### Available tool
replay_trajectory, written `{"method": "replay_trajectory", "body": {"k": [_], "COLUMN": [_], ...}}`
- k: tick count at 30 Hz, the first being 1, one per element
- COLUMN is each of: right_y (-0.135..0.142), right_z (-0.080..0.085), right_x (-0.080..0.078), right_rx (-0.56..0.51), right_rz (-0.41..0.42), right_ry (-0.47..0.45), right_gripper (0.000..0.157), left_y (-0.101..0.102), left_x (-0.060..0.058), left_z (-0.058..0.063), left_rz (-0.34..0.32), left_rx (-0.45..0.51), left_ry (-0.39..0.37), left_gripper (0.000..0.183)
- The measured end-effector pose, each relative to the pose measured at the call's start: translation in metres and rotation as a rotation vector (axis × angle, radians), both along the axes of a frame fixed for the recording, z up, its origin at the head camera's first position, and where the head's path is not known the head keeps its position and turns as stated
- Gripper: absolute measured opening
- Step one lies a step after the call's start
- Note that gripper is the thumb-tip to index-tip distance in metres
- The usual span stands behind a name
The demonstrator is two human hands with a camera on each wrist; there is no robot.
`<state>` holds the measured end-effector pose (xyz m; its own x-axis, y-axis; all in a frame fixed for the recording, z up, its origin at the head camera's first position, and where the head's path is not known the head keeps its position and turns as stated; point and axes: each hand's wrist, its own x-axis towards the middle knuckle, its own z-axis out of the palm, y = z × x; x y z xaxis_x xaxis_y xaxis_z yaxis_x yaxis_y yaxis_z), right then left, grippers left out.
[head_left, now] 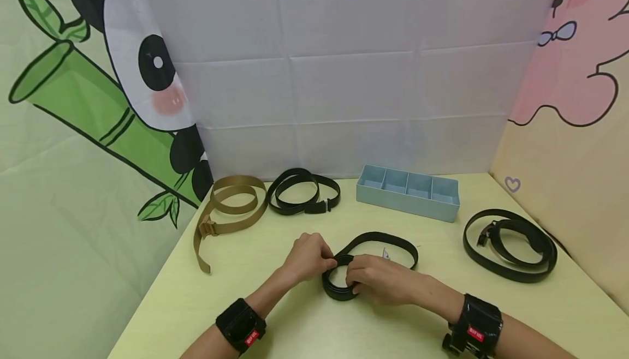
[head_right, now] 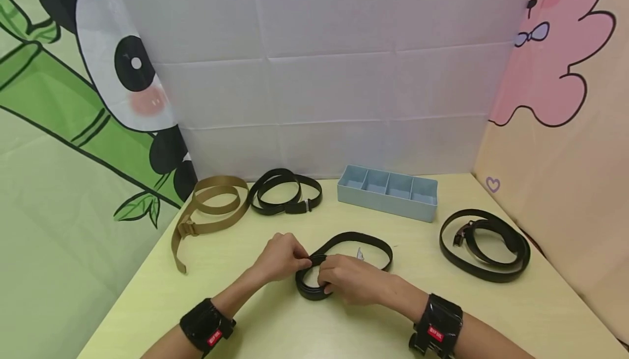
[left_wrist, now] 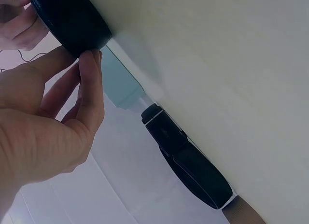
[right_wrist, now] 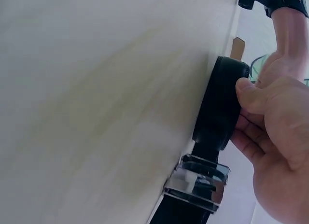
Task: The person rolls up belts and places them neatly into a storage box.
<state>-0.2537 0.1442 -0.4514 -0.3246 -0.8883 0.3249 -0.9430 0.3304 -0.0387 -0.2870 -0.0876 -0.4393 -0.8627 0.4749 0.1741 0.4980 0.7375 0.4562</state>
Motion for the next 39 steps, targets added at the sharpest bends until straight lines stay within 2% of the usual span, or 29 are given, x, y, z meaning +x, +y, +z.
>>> {"method": "replay_trajectory", "body": {"k": [5,9,14,19,23,29,39], "right_y": [0.019,0.042,0.068,0.079,0.080,0.065,-0.002], "right_z": [0.004,0.014,0.020,0.017,0.012,0.006,0.000], "right_x": [-0.001,-0.006,-0.008,-0.005,-0.003,0.000,0.018], "right_rx": [-0.119,-0.201,-0.152,-0.102,-0.116,-0.166,-0.196], "right_rz": [-0.036,-0.112,-0.222,-0.244,-0.217,-0.109,0.117], "right_ry": [-0.023,-0.051,-0.124,-0.207,-0.242,-0.226,-0.146], "right_gripper": [0.014,0.014,0.008,0.014,0.016,0.015,0.017], "left_y": [-0.001,-0.005,-0.010,-0.016,-0.019,-0.019,-0.007], "left_x": [0.004,0.002,-0.004,-0.014,-0.021,-0.027,-0.033], "left_z": [0.003,0.004,0.005,0.004,0.002,0.002,0.001], "left_rz": [-0.001,0.004,-0.001,0.026,0.043,0.047,0.042], "left_rx": [0.001,-0.007,-0.027,-0.049,-0.059,-0.057,-0.075], "left_ry": [-0.004,0.000,0.039,0.075,0.074,0.071,0.114], "left_gripper": [0.012,0.011,0.010,0.009,0.009,0.011,0.019]}}
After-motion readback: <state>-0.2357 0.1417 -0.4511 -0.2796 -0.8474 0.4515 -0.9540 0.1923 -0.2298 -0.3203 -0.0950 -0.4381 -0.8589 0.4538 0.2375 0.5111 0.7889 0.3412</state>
